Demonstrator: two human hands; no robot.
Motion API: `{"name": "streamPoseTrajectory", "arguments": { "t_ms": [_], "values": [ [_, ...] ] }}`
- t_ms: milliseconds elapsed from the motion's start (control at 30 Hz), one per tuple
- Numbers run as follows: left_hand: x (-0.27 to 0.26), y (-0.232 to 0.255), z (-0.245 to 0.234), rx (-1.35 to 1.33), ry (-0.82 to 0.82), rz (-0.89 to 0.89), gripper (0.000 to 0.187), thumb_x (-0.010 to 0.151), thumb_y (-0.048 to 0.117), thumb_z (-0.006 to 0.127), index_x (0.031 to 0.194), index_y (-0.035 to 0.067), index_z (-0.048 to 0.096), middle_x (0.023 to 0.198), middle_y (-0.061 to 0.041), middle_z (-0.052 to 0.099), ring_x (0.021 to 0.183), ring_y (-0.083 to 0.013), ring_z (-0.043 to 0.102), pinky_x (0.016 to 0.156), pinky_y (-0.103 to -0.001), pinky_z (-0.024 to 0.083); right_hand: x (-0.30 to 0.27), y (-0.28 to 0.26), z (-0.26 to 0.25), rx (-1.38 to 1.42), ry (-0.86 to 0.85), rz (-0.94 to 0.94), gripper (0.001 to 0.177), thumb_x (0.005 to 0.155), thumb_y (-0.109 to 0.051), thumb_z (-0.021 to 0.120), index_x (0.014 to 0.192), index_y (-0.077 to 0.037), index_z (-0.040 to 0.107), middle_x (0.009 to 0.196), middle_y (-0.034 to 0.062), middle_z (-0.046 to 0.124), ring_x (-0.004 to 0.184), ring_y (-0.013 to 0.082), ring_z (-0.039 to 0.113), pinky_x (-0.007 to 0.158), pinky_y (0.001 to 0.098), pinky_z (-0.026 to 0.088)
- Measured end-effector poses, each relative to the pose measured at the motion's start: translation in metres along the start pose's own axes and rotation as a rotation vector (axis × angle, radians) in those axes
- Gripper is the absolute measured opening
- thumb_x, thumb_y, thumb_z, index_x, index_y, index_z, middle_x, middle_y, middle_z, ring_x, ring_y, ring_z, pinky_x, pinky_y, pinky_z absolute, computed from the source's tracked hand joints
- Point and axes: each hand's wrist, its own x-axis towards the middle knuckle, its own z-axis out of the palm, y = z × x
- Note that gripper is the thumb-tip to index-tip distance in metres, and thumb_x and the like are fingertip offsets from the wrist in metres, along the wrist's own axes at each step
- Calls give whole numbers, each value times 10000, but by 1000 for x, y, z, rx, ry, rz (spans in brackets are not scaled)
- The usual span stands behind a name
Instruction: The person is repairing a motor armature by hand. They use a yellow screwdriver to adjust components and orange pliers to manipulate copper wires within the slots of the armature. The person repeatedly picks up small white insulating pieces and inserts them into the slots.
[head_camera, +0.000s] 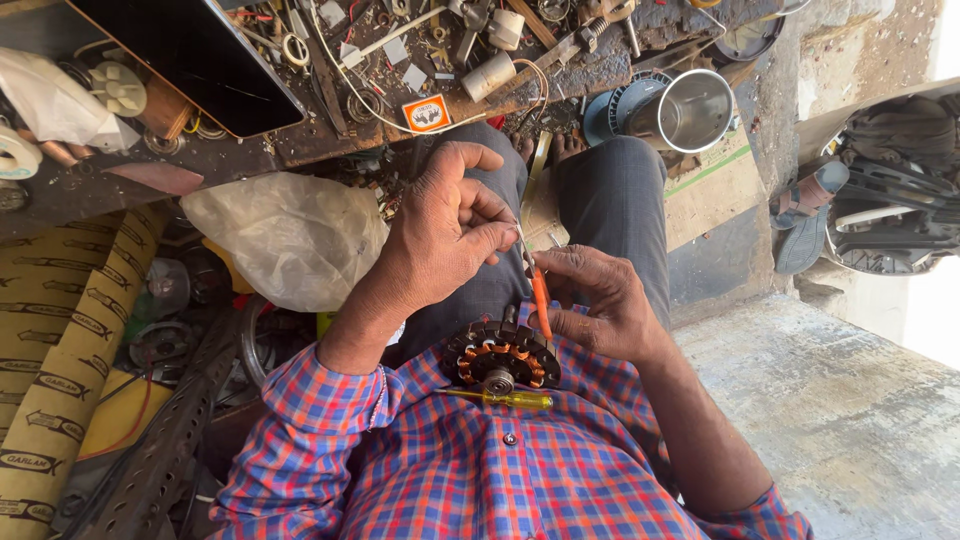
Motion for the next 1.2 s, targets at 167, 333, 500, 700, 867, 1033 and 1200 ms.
{"name": "streamPoseTrajectory", "arguments": {
  "t_ms": [167,333,500,700,867,1033,1200],
  "values": [
    [-1,-2,-2,27,19,3,543,879,-64,729,1314,10,411,884,-109,727,748,-126,729,608,-259,614,0,4,10,175,55,84,535,864,-41,841,1358,9,638,1064,88,667,993,181,762,855,323,646],
    [-8,-12,-4,-100,2,13,488,891,-62,710,1302,6,456,915,-80,713,794,-122,718,674,-268,621,-33,-29,-12,-327,149,130,563,758,58,711,1315,-5,654,1130,69,696,986,171,731,827,299,614],
    [-20,-30,9,-264,-13,126,251,920,-51,695,1160,15,667,951,-17,698,867,-89,686,791,-253,596,-85,-6,-44,-365,323,203,459,782,29,730,1238,13,678,1056,99,734,948,188,747,826,324,618],
    [-42,-13,37,-159,-70,103,87,890,28,786,970,22,755,934,-82,761,843,-122,721,760,-273,592,-58,99,-56,-204,374,202,340,811,-7,752,1146,35,707,967,135,780,901,208,766,825,353,623],
    [-64,-4,51,77,-74,354,93,913,22,760,993,-23,761,966,-113,732,989,-145,703,894,-317,577,-34,179,-59,47,302,177,253,835,-37,771,1069,53,730,893,165,818,862,225,783,824,377,627],
    [-75,0,41,-14,22,213,266,928,52,690,1183,-7,640,981,-94,721,957,-159,714,899,-311,585,-5,196,-28,253,192,91,266,862,-75,757,1105,33,752,924,141,842,916,193,783,890,362,609],
    [-82,7,39,101,17,294,305,939,35,687,1223,-3,584,963,-124,716,939,-203,733,855,-331,599,11,170,-50,196,-290,373,400,887,-122,708,1278,-59,767,1120,41,840,1063,79,738,963,273,561]
  ]
}}
